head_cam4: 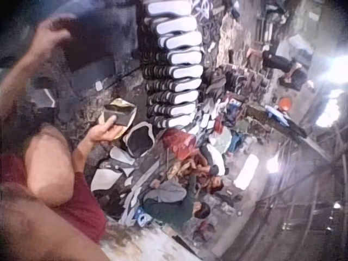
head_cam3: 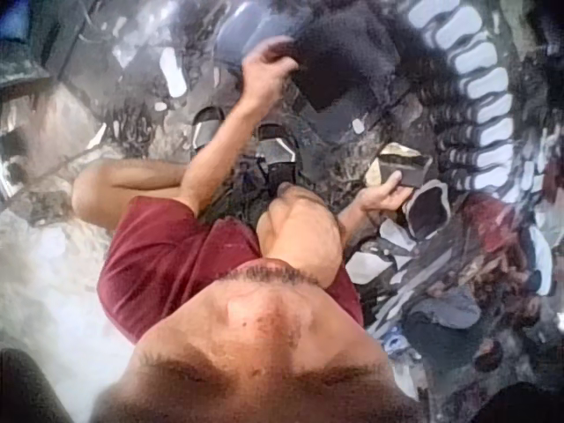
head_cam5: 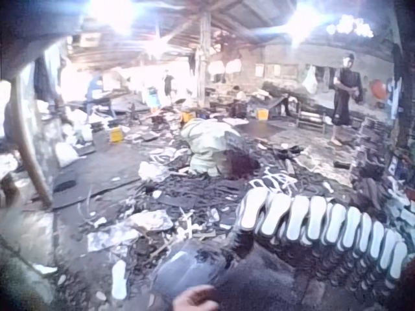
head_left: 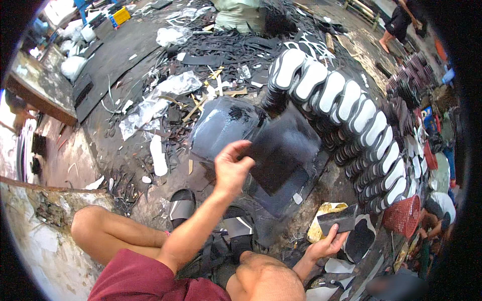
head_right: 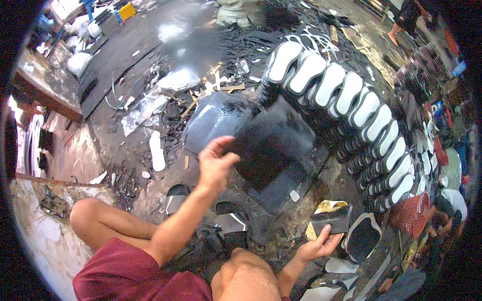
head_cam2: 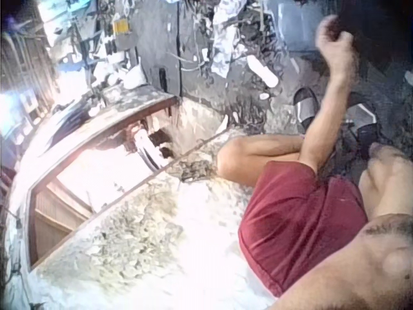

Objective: The person sits on the floor and repeatedly rubs a black rubber sheet with a small tool, then folds and stacks it with other sheets. The person also handles a yellow container and stacks finished white-and-black shoe-like items nearby.

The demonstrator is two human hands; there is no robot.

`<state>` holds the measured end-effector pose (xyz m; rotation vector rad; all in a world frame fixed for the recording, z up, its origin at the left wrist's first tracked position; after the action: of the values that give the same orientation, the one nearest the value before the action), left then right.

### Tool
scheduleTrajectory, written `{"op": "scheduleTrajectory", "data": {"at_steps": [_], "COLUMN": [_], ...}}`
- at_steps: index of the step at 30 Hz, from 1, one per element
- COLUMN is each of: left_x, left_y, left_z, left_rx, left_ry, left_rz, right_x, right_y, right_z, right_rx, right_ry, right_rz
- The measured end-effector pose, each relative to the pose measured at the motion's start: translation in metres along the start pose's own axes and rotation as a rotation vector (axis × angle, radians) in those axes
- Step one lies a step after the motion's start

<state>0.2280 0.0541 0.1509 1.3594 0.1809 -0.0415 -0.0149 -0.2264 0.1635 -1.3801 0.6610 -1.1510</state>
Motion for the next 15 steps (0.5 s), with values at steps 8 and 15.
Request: {"op": "scheduleTrajectory", "data": {"at_steps": [8,15], "left_x": [0.083,0.016], "left_y": [-0.062,-0.011], "left_z": [-0.162,-0.108], "left_rx": [0.052,1.178], "left_ry": [0.413,0.659], "left_rz": [-0.071,0.606], "right_x": [-0.009,0.015], "right_y": [0.014,0.061], "right_z": [0.051,0.101], "right_rx": [-0.044,-0.196], "right_ry": [-0.167,-0.466], "right_rz": [0.055,0.091]}}
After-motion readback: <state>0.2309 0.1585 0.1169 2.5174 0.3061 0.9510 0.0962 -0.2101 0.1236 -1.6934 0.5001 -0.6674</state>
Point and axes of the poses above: each hand's wrist, its own x-axis towards the middle knuckle, its own z-axis out of the palm, y = z × x, the point moved 5 cm from there along x, towards the middle knuckle, and after that the axes turned 8 degrees about x, right-handed, at the moved point
